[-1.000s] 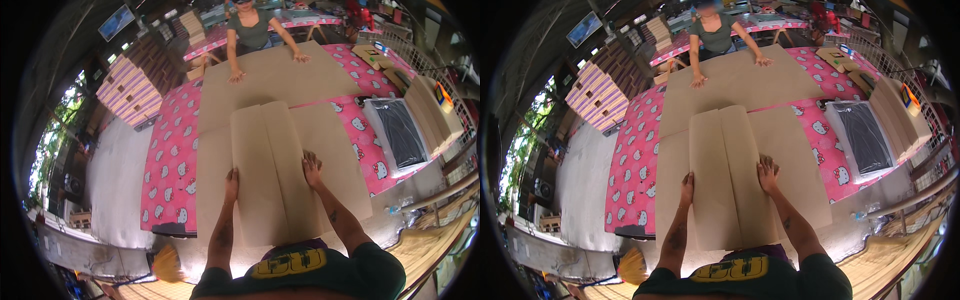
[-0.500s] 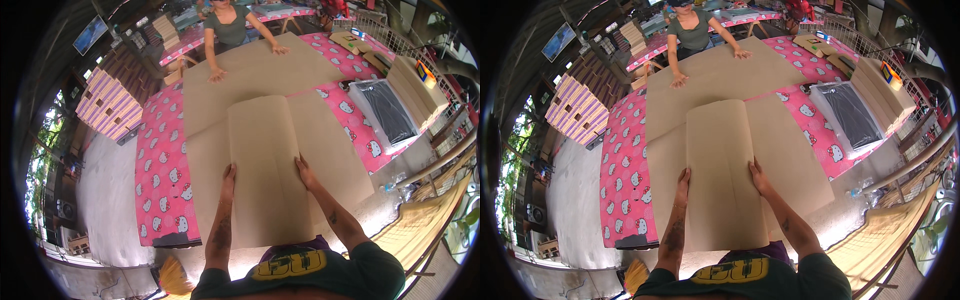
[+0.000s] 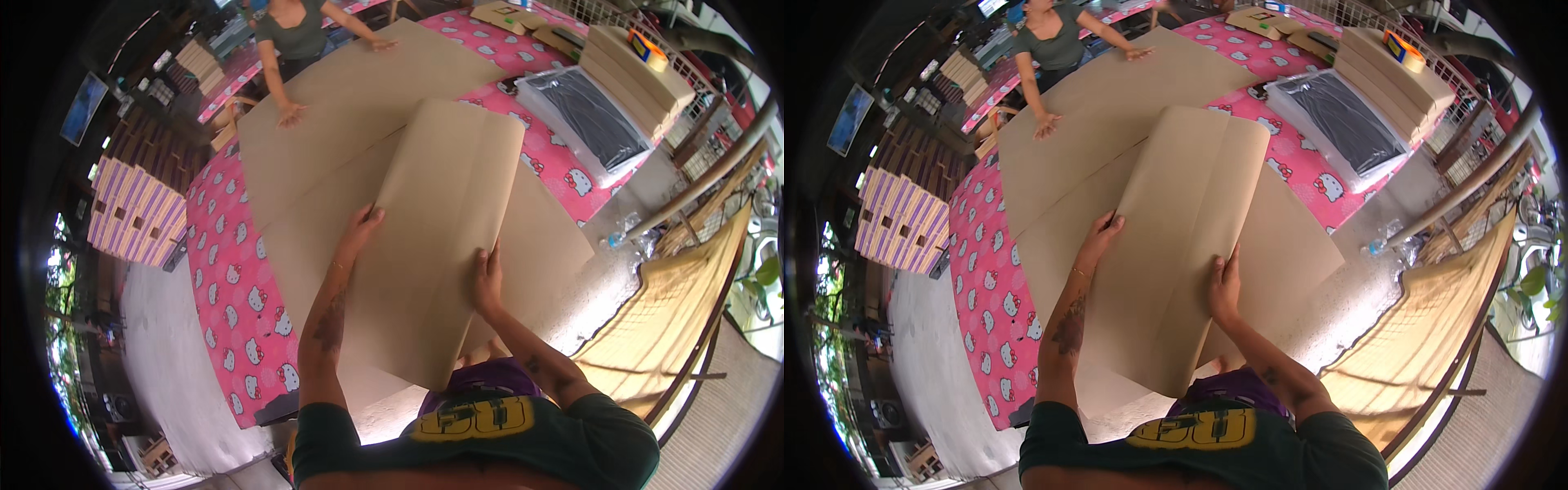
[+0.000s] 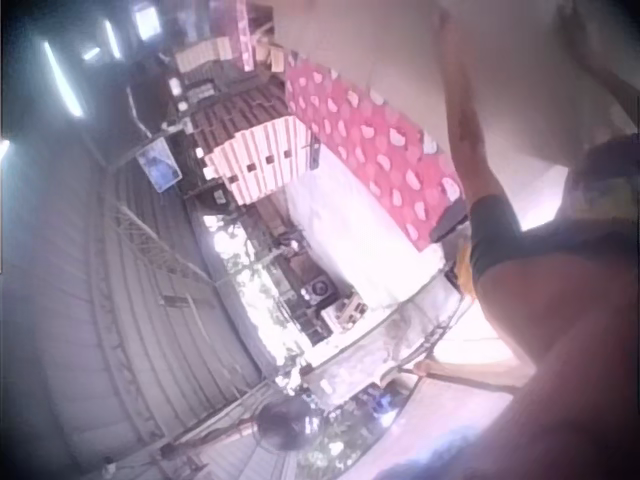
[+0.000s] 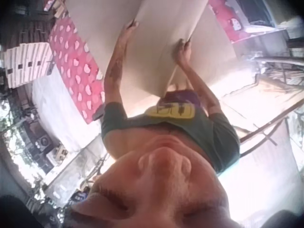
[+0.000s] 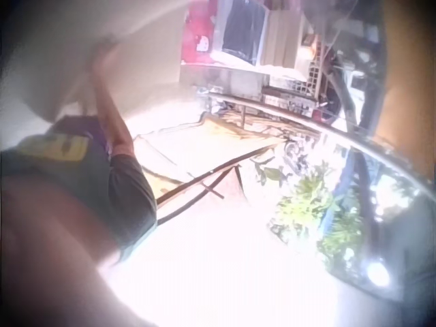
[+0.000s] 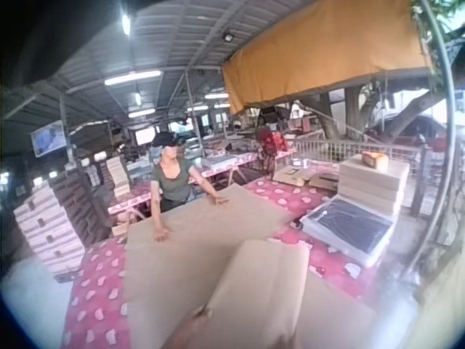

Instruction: The person wraps a rectangular object in brown paper, secures the paper with adhesive tape using a tape dispenser, and folds the ends of the paper to enclose the item.

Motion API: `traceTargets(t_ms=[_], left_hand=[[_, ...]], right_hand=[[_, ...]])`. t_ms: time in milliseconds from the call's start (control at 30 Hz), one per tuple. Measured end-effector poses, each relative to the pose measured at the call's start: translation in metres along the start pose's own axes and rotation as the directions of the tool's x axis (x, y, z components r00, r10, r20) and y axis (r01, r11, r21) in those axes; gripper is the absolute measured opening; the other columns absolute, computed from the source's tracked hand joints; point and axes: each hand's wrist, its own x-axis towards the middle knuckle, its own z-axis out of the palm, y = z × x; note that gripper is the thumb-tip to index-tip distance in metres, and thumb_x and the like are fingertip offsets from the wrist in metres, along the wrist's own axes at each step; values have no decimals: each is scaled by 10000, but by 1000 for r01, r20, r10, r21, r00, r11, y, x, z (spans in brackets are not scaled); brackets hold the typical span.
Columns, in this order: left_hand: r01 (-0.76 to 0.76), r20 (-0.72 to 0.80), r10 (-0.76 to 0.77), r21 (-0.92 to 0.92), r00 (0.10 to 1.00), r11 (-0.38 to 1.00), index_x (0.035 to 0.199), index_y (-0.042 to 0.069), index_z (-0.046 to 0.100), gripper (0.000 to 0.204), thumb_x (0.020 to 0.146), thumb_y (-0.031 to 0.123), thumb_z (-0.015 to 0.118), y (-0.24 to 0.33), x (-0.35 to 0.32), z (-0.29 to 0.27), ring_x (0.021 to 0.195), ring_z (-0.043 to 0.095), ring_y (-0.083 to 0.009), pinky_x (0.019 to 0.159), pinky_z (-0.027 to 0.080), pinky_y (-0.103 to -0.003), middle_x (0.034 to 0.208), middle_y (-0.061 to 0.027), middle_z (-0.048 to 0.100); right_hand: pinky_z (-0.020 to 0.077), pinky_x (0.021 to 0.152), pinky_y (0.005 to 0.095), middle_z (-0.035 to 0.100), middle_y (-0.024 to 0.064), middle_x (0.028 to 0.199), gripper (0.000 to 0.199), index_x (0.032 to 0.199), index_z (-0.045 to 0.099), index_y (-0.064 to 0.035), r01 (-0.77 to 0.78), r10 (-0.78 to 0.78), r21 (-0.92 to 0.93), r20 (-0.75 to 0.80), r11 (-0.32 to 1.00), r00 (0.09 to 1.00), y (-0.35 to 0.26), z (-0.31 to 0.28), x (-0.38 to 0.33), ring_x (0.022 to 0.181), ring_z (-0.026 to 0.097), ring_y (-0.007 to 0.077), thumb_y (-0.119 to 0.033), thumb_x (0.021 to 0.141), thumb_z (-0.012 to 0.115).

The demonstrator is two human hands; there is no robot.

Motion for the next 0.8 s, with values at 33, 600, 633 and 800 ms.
traceTargets(t_ms=[33,600,633,800], left_hand=[[-5,-3,6,27,1000,1000,974,21,602,311,993,332,608,-6,7,3,815,463,-52,741,406,-215,866,67,526],[-171,88,276,941,957,292,1545,86,268,560,1065,375,284,-16,11,59,1482,200,-390,1175,167,-601,1602,-159,251],[-164,76,291,943,954,291,1535,76,282,555,1060,361,311,-16,8,65,1473,219,-391,1165,187,-602,1594,-167,264],[-159,91,254,951,963,265,1540,60,259,561,1053,326,337,-6,-19,108,1479,185,-411,1148,201,-623,1597,-194,235]], right_hand=[[444,1001,385,601,241,1267,694,1549,114,14,-1,1,-8,-16,1000,1000,5,-1,-1,1162,593,340,-377,1059,412],[291,1109,574,400,287,1403,607,1400,469,-29,662,-398,-693,544,284,739,-14,-31,27,1338,357,456,-228,840,594],[309,1095,572,418,285,1377,576,1376,507,-53,692,-372,-670,590,269,717,-18,-36,33,1311,379,461,-254,845,605],[305,1098,582,440,234,1381,514,1296,572,-85,822,-422,-513,706,248,568,-24,-48,63,1375,349,423,-322,846,646]])
